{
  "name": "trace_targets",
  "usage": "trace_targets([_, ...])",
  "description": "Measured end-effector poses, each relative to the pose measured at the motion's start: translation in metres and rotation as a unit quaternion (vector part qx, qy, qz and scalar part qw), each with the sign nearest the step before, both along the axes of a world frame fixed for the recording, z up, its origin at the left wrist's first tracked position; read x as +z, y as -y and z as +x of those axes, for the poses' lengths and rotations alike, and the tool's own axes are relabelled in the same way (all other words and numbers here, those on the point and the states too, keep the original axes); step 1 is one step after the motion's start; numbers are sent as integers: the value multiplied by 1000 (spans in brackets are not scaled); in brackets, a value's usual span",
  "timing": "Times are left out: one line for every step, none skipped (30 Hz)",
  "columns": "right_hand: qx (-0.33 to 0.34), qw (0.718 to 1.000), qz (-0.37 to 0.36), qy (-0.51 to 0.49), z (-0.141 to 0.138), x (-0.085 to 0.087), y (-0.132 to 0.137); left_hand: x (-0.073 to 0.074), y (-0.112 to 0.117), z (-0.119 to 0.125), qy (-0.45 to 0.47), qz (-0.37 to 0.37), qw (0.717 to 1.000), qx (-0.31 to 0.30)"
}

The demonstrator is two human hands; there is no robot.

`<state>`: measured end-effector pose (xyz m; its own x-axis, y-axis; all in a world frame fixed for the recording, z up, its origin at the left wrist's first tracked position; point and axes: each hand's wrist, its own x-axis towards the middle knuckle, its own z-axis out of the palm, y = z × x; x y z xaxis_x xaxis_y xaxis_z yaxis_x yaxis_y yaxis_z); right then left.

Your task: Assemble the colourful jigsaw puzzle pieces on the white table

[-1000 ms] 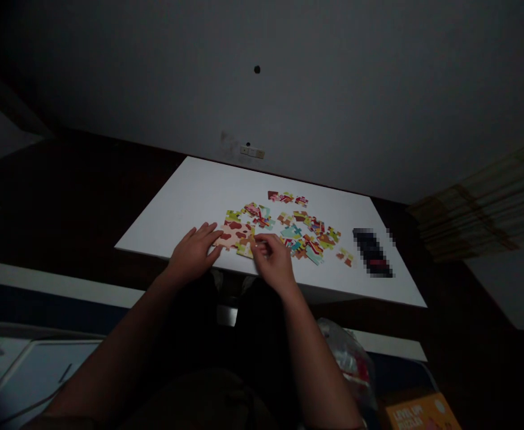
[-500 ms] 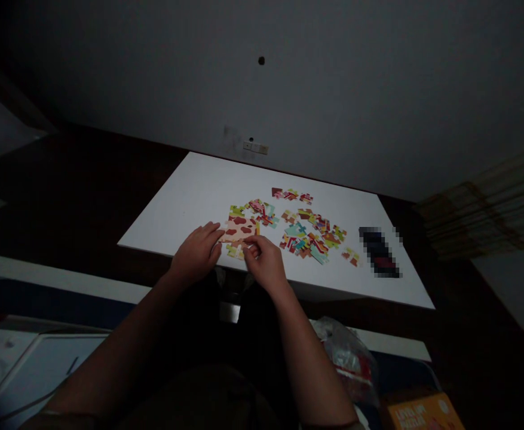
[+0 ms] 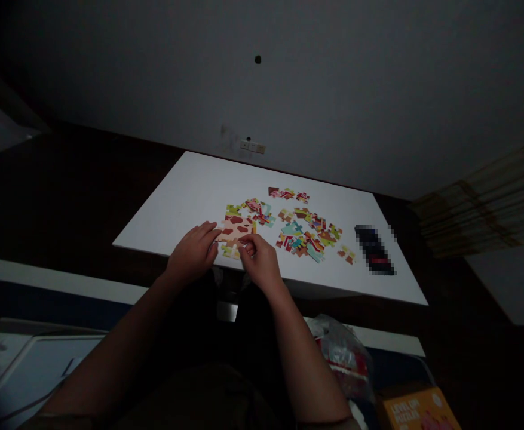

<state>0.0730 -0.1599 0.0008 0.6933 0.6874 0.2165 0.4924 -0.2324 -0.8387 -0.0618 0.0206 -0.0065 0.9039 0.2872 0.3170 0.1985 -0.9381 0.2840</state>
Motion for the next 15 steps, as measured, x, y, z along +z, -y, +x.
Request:
trace_targets([-2, 1000, 11, -11, 0, -1, 0, 0, 0, 0, -1, -2, 1000, 1])
trace_targets([-7, 999, 27, -30, 0, -1, -1, 0, -1, 0, -2, -2, 1000, 2])
trace_targets([-15, 997, 48, -56, 2, -3, 0, -1, -1, 0, -3, -2, 1000, 3])
trace_targets([-29, 993, 72, -84, 5, -4, 1, -1, -2, 0, -5, -2, 1000, 3])
trace_targets([-47, 988, 95, -108, 9, -5, 3, -1, -3, 0, -7, -2, 1000, 4])
trace_targets([-70, 983, 115, -123, 14, -6, 6, -2, -4, 0, -10, -3, 1000, 4])
trace_targets([-95, 979, 129, -125, 20, -6, 9, -2, -5, 1, -13, -6, 1000, 5])
trace_targets([-119, 976, 137, -118, 26, -6, 14, -1, -7, 1, -16, -11, 1000, 6])
trace_targets([-140, 975, 139, -103, 33, -5, 19, 0, -8, 1, -19, -15, 1000, 8])
trace_targets([-155, 975, 134, -85, 39, -3, 25, 2, -10, 1, -22, -19, 1000, 10])
trace_targets([-165, 976, 125, -69, 44, -1, 30, 4, -13, 1, -26, -22, 999, 14])
trace_targets([-167, 978, 113, -56, 48, 0, 34, 7, -16, 1, -32, -23, 999, 19])
trace_targets([-163, 981, 99, -45, 51, 2, 37, 10, -19, 0, -39, -23, 999, 22])
trace_targets([-155, 984, 84, -37, 53, 2, 39, 13, -23, -1, -48, -22, 998, 24])
trace_targets([-145, 986, 71, -32, 54, 2, 40, 16, -27, -3, -57, -23, 998, 25])
